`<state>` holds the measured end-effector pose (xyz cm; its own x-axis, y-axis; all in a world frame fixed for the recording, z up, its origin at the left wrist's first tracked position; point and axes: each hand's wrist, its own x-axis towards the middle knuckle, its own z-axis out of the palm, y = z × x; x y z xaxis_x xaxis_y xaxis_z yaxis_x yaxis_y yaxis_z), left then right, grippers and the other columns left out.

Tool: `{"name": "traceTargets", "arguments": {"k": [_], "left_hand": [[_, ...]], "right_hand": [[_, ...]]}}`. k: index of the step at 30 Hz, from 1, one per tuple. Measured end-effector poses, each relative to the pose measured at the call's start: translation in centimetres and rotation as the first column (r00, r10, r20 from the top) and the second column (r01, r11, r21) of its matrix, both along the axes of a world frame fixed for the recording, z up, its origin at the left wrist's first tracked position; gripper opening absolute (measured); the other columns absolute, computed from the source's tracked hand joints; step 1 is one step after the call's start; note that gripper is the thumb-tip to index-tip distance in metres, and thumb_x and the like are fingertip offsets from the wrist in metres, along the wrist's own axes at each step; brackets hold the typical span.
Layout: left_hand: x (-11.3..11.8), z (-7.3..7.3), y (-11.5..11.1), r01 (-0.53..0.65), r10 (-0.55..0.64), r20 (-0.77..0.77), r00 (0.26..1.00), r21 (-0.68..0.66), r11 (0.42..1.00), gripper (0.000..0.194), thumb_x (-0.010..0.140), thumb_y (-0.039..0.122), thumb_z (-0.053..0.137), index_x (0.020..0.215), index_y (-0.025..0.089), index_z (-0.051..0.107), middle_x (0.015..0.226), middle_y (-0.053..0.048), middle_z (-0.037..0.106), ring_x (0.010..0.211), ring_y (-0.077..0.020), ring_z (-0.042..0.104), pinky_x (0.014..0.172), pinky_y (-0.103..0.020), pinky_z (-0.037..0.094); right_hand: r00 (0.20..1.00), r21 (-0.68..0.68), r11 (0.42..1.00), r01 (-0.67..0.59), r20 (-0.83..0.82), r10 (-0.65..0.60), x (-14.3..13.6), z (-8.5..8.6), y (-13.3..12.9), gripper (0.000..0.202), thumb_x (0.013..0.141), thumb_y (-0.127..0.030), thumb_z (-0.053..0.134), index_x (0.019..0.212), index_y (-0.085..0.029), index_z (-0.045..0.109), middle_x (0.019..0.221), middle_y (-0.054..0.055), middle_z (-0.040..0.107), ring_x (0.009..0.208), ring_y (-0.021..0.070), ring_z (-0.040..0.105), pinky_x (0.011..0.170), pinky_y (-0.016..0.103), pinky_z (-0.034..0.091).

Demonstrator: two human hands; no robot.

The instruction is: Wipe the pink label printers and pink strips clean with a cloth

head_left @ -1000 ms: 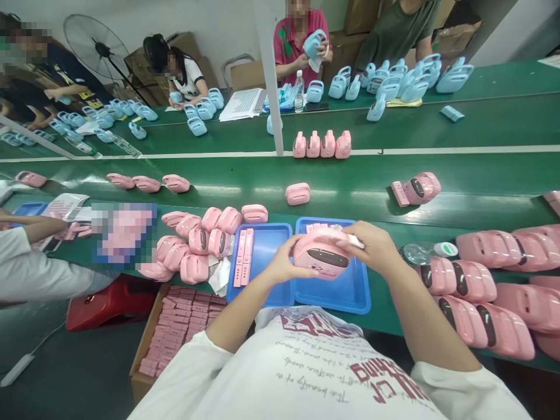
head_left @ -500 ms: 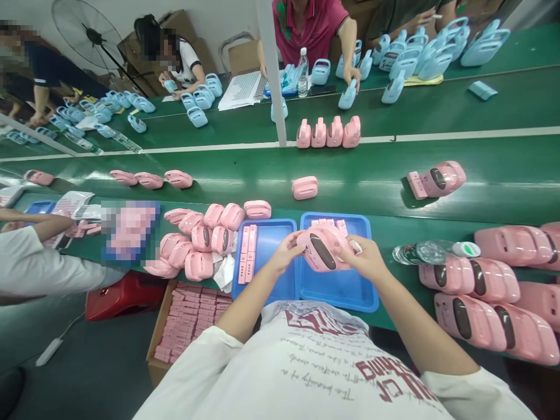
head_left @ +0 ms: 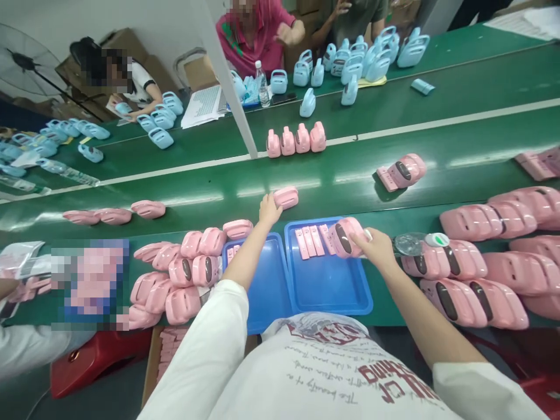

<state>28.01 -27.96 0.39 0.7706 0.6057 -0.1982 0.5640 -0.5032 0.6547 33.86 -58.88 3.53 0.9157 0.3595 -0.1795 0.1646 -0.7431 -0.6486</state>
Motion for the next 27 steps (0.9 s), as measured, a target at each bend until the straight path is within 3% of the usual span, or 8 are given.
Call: {"name": "traceTargets", "arguments": {"k": [5, 10, 14, 17, 21, 22, 25, 27], "left_hand": [[2.8, -0.9, 1.6, 0.034, -0.03, -0.058, 0.998, 0.075, 0.997, 0.03, 0.08, 0.01, 0.053, 0.109, 0.013, 0.055, 0.127, -0.019, 0.052, 0.123, -0.0295, 0.045, 0.103, -0.043, 0.033], [1.6, 0.1, 1.0, 0.062, -0.066, 0.057, 0.996, 0.071, 0.996, 0.011, 0.076, 0.014, 0.058, 0.086, 0.017, 0.058, 0.107, -0.012, 0.061, 0.11, -0.0248, 0.051, 0.1, -0.037, 0.037], [-3.8, 2.2, -0.1, -0.016, 0.009, 0.233, 0.973, 0.03, 0.999, 0.017, 0.078, 0.018, 0.053, 0.095, 0.017, 0.056, 0.11, -0.01, 0.06, 0.11, -0.0211, 0.052, 0.1, -0.034, 0.038], [-10.2, 3.6, -1.5, -0.12, 0.127, 0.308, 0.943, -0.04, 0.992, 0.024, 0.079, 0.03, 0.052, 0.099, 0.017, 0.055, 0.108, -0.01, 0.061, 0.106, -0.0222, 0.055, 0.097, -0.037, 0.04], [-18.3, 4.0, -4.3, -0.244, 0.277, 0.306, 0.911, -0.142, 0.959, 0.024, 0.074, 0.039, 0.055, 0.083, 0.017, 0.057, 0.102, -0.01, 0.064, 0.101, -0.0252, 0.059, 0.092, -0.04, 0.044], [-19.8, 3.9, -5.1, -0.31, 0.358, 0.286, 0.889, -0.2, 0.929, 0.024, 0.071, 0.038, 0.057, 0.083, 0.017, 0.058, 0.101, -0.01, 0.064, 0.099, -0.0251, 0.059, 0.091, -0.04, 0.044], [-23.2, 3.1, -6.9, -0.525, 0.622, 0.194, 0.759, -0.382, 0.76, 0.027, 0.06, 0.033, 0.064, 0.082, 0.017, 0.061, 0.093, -0.007, 0.066, 0.095, -0.0242, 0.06, 0.09, -0.039, 0.044], [-24.5, 2.5, -7.8, -0.607, 0.719, 0.157, 0.677, -0.432, 0.666, 0.031, 0.055, 0.03, 0.066, 0.082, 0.016, 0.061, 0.09, -0.006, 0.066, 0.093, -0.0233, 0.06, 0.088, -0.037, 0.045]], "right_hand": [[0.999, -0.044, 0.999, -0.03, 0.01, 0.03, 7.3, -0.8, 6.7, 0.032, 0.075, -0.045, 0.056, 0.06, -0.018, 0.047, 0.063, 0.004, 0.056, 0.061, 0.0146, 0.049, 0.055, 0.025, 0.03], [0.998, -0.106, 0.992, -0.067, 0.006, 0.068, 12.1, -2.5, 13.6, 0.031, 0.082, -0.042, 0.054, 0.078, -0.012, 0.059, 0.084, 0.014, 0.065, 0.076, 0.0203, 0.057, 0.06, 0.026, 0.033], [0.995, -0.151, 0.984, -0.097, -0.02, 0.095, 13.4, -4.1, 16.8, 0.038, 0.088, -0.044, 0.049, 0.095, -0.008, 0.061, 0.097, 0.018, 0.066, 0.086, 0.0224, 0.061, 0.064, 0.026, 0.037], [0.99, -0.18, 0.974, -0.14, -0.047, 0.134, 13.6, -5.0, 17.9, 0.038, 0.088, -0.044, 0.05, 0.101, -0.009, 0.06, 0.102, 0.017, 0.066, 0.092, 0.023, 0.061, 0.068, 0.025, 0.04], [0.985, -0.222, 0.96, -0.172, -0.066, 0.161, 13.6, -4.8, 17.8, 0.043, 0.089, -0.047, 0.049, 0.109, -0.01, 0.058, 0.11, 0.018, 0.064, 0.101, 0.0256, 0.06, 0.075, 0.027, 0.044], [0.986, -0.235, 0.958, -0.164, -0.056, 0.155, 13.5, -4.6, 17.4, 0.047, 0.09, -0.049, 0.047, 0.113, -0.009, 0.056, 0.113, 0.019, 0.062, 0.104, 0.0266, 0.059, 0.078, 0.029, 0.044], [0.99, -0.292, 0.946, -0.141, -0.052, 0.132, 12.2, -4.0, 15.0, 0.049, 0.091, -0.05, 0.045, 0.12, -0.01, 0.051, 0.118, 0.018, 0.059, 0.11, 0.0266, 0.056, 0.087, 0.037, 0.046], [0.985, -0.341, 0.926, -0.162, -0.11, 0.132, 10.1, -4.2, 12.7, 0.043, 0.091, -0.045, 0.05, 0.118, -0.013, 0.054, 0.116, 0.013, 0.059, 0.105, 0.0231, 0.058, 0.088, 0.041, 0.048]]}}
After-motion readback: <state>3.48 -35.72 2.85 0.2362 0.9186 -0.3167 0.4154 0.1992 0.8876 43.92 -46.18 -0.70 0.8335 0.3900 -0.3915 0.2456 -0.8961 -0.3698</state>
